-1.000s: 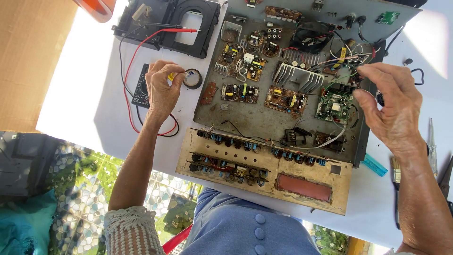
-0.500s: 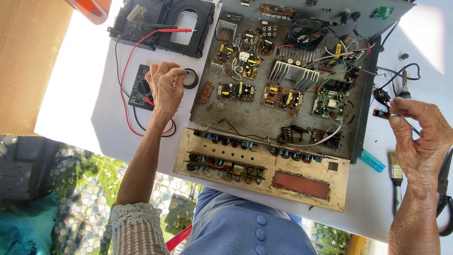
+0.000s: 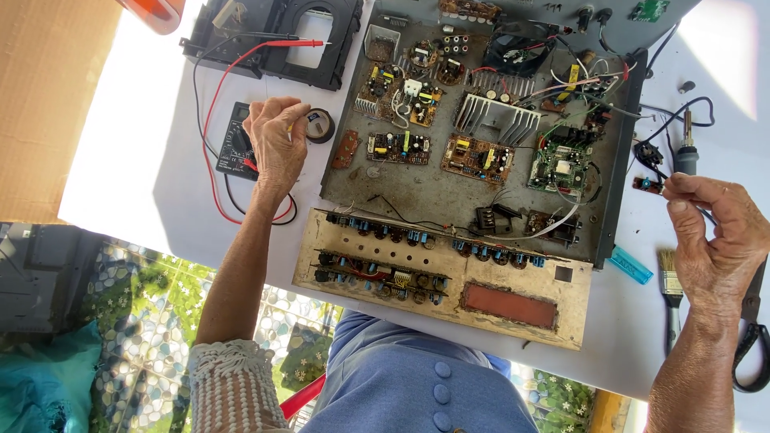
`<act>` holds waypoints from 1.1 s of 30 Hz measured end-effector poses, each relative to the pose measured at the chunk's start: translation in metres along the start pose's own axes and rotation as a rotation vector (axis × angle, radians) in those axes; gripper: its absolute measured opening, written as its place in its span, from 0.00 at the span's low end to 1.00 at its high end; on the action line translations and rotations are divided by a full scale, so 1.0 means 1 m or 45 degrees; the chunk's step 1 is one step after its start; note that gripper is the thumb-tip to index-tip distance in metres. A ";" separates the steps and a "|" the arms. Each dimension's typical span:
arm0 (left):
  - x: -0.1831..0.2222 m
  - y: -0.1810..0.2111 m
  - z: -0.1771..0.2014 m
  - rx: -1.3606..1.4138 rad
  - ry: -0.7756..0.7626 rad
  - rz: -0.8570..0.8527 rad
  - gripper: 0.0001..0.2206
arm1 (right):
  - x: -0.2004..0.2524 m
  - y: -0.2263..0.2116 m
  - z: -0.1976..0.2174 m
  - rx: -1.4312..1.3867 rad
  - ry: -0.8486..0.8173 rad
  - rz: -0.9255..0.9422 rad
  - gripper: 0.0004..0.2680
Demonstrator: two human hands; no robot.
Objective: The person is carefully arranging and organizing the internal wiring and circuit boards of a disassembled electronic device, likely an amplifier.
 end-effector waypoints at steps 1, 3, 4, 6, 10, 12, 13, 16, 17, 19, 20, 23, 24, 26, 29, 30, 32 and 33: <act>-0.002 0.003 0.003 0.004 -0.001 0.001 0.10 | 0.000 -0.001 0.001 0.004 -0.001 -0.001 0.07; -0.007 0.007 0.009 0.037 -0.003 0.075 0.08 | 0.002 0.000 0.003 -0.011 -0.013 -0.035 0.07; -0.007 0.012 0.014 0.040 -0.003 0.074 0.08 | 0.001 -0.003 0.001 -0.008 -0.012 -0.035 0.07; -0.011 0.025 0.024 0.149 0.077 0.050 0.07 | 0.001 -0.006 0.001 -0.083 0.041 -0.121 0.07; -0.011 0.053 0.041 0.213 0.108 -0.014 0.08 | -0.004 -0.016 -0.005 -0.073 0.054 -0.104 0.08; -0.010 0.062 0.047 0.254 0.114 -0.021 0.08 | -0.007 -0.021 -0.010 -0.122 0.087 -0.117 0.08; -0.009 0.065 0.050 0.256 0.117 -0.022 0.08 | -0.006 -0.018 -0.013 -0.120 0.089 -0.114 0.08; -0.005 0.078 0.060 0.340 0.109 -0.087 0.05 | -0.004 -0.006 -0.023 -0.207 0.125 -0.173 0.07; -0.002 0.082 0.063 0.338 0.100 -0.085 0.06 | -0.003 -0.003 -0.026 -0.222 0.124 -0.155 0.07; 0.004 0.091 0.070 0.342 0.089 -0.084 0.07 | -0.002 0.001 -0.032 -0.231 0.124 -0.138 0.07; 0.006 0.096 0.074 0.349 0.080 -0.085 0.06 | -0.002 0.001 -0.033 -0.178 0.140 -0.089 0.06; 0.016 0.111 0.081 0.353 0.065 -0.077 0.06 | 0.003 0.004 -0.036 -0.010 0.185 0.045 0.06; 0.019 0.115 0.082 0.344 0.059 -0.064 0.06 | 0.004 0.005 -0.038 0.098 0.210 0.129 0.07; 0.027 0.126 0.082 0.361 0.057 -0.061 0.06 | 0.012 0.013 -0.040 0.159 0.225 0.218 0.08; 0.036 0.143 0.078 0.419 0.036 -0.042 0.08 | 0.023 0.016 -0.042 0.289 0.251 0.362 0.09; 0.039 0.149 0.076 0.455 0.033 -0.030 0.08 | 0.027 0.016 -0.043 0.350 0.266 0.429 0.08; 0.043 0.156 0.070 0.468 0.018 -0.041 0.08 | 0.031 0.021 -0.046 0.394 0.301 0.460 0.07; 0.042 0.159 0.066 0.485 0.001 -0.047 0.09 | 0.034 0.023 -0.047 0.442 0.329 0.491 0.07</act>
Point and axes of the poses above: each hand's wrist, its own x-axis away from the middle knuckle, its own z-axis out of the back of the hand, y = z × x, the point moved 5 cm from there along -x, towards the middle knuckle, and after that the axes turned 13 degrees about y, right-handed, at the moved point
